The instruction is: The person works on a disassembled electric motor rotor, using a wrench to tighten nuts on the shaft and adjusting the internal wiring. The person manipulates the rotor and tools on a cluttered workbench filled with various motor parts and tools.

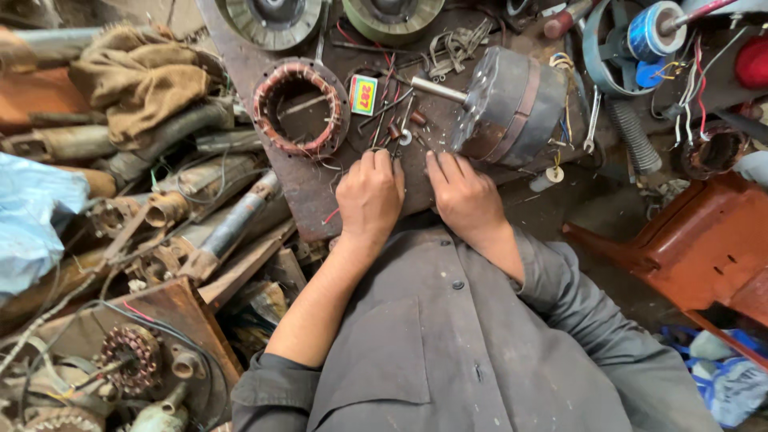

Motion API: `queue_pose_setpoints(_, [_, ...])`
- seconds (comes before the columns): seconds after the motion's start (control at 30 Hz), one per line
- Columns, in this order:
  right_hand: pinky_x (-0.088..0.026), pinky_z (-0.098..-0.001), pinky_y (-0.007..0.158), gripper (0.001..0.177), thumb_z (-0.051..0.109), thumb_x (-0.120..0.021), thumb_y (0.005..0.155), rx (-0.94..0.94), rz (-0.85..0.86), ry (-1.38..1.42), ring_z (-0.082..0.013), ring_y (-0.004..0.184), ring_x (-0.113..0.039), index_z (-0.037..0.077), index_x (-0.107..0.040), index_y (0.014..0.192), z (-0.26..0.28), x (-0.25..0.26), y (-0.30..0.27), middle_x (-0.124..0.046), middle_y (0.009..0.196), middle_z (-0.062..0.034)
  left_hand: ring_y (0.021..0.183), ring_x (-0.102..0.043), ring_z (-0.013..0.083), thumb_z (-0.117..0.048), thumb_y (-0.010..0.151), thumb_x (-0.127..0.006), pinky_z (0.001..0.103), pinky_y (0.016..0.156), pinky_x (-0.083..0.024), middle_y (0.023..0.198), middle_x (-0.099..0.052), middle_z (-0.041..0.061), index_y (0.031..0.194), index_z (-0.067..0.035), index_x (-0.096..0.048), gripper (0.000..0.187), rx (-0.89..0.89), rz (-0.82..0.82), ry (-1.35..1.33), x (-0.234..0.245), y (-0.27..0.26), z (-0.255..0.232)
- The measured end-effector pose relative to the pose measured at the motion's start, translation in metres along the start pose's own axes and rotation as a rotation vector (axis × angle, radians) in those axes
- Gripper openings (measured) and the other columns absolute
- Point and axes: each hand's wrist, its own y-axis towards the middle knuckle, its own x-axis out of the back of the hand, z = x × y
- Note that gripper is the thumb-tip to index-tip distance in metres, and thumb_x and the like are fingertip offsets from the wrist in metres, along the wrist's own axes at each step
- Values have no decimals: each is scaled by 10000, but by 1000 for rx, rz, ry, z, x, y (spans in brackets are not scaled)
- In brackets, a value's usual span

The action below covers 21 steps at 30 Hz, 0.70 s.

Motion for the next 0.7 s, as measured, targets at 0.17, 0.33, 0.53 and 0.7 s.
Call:
queue_pose_setpoints(0.17, [-585,-370,834,362,59,-680,874,83,-187,76,-283,1025,-672,-26,-678,1226,2,20,-9,-665,1118,-106,660,-692,287,-200,887,-752,395,585,-539,768,-685,88,901,-58,-610,201,145,-28,-351,17,9,-5])
queue_pose_setpoints(0.33, [-586,-328,778,281,168,-632,983,-335,194,864,-212,885,-726,8,-718,1197,3,38,-12,-731,1017,-94,615,-732,224,-121,874,-786,334,600,-584,723,-693,51,900,-50,-605,196,258,-69,-702,44,-3,-20])
queue_pose_setpoints(0.53, [-552,-280,902,313,224,-519,1065,-638,441,1811,-105,988,-693,-9,-714,1139,9,31,10,-741,1057,-53,738,-686,281,-48,875,-792,372,693,-551,856,-691,103,956,-49,-624,186,-266,-197,-494,64,-22,-27])
queue_pose_setpoints(0.7, [-507,-263,710,298,219,-535,1077,-582,353,1491,-94,763,-613,-17,-716,1080,3,46,-1,-711,896,-47,686,-652,239,-187,848,-901,369,681,-499,796,-671,48,867,-121,-637,273,-203,-188,-512,73,-20,-32])
